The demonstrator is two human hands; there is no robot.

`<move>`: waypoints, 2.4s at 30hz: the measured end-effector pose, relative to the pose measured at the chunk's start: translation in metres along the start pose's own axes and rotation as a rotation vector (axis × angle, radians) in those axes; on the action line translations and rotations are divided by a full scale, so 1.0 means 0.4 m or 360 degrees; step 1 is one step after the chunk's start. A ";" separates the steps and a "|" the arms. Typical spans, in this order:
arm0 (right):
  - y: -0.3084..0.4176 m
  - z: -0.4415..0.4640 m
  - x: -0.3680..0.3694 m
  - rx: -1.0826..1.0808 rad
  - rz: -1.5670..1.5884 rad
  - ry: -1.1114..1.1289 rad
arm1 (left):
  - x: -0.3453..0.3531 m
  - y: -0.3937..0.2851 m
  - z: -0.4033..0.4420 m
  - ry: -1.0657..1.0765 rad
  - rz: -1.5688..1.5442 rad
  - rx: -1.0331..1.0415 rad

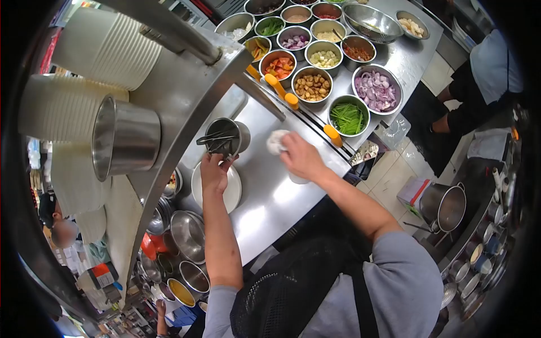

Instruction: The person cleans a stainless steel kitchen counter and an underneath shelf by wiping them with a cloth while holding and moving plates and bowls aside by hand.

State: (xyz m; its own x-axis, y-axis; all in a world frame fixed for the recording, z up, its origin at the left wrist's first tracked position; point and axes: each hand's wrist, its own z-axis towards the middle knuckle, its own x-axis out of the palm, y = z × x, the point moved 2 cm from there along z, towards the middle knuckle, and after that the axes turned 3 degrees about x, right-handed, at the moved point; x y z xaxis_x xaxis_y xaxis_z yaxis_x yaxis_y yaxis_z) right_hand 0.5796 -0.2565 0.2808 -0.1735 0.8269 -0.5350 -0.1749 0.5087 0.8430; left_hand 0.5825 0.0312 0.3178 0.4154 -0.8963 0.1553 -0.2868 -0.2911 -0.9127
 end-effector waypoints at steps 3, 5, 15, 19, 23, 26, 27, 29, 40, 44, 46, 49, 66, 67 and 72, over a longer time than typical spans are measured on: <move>0.037 0.108 0.086 -0.0208 -0.0327 -0.0218 | 0.012 -0.003 0.033 0.0043 -0.0010 0.0080; -0.010 0.177 0.192 -0.0127 -0.0467 -0.0152 | 0.024 -0.023 0.041 0.0078 0.0040 0.0073; -0.112 0.104 0.237 -0.0387 -0.0751 -0.0228 | 0.042 -0.023 0.103 0.0146 0.0025 0.0164; -0.132 0.075 0.157 -0.0147 -0.0711 -0.0262 | 0.066 -0.008 0.090 0.0178 0.0011 0.0128; -0.149 0.084 0.153 -0.0080 -0.0651 -0.0459 | 0.043 0.031 0.107 0.0191 -0.0007 0.0098; -0.159 0.105 0.144 -0.0031 -0.0763 -0.0664 | 0.049 0.011 0.092 0.0133 0.0022 0.0083; -0.163 0.108 0.143 -0.0034 -0.0758 -0.0650 | 0.040 0.015 0.082 0.0129 0.0047 0.0057; -0.177 0.143 0.122 -0.0229 -0.0767 -0.0565 | 0.027 0.023 0.095 0.0143 0.0078 0.0088; -0.133 0.015 0.150 -0.0491 -0.0827 -0.0135 | 0.127 0.043 0.157 0.0210 0.0044 0.0017; -0.105 0.111 0.213 -0.0556 -0.0678 -0.0167 | 0.140 0.039 0.193 0.0196 0.0017 0.0000; -0.101 0.167 0.271 -0.0626 -0.0582 -0.0008 | 0.140 0.030 0.202 0.0182 0.0038 -0.0015; -0.082 0.167 0.289 -0.0745 -0.0395 0.0621 | 0.152 0.030 0.208 0.0231 0.0075 -0.0073; -0.039 -0.083 0.133 -0.0233 -0.0329 -0.0245 | 0.150 0.150 0.171 -0.0092 -0.0305 -0.0157; -0.039 -0.069 0.179 -0.0228 -0.0327 -0.0256 | 0.132 0.147 0.152 -0.0083 -0.0298 -0.0156; -0.070 -0.064 0.277 -0.0326 -0.0864 -0.0218 | 0.059 0.120 -0.034 -0.0070 -0.0248 -0.0069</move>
State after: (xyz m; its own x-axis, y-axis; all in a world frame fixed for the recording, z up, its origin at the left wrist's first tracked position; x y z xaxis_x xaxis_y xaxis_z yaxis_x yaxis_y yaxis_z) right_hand 0.5404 -0.1853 0.1965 0.1174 0.4919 -0.8627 -0.3894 0.8220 0.4156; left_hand 0.5669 -0.0084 0.2827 0.4946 -0.8241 0.2762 -0.2524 -0.4403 -0.8617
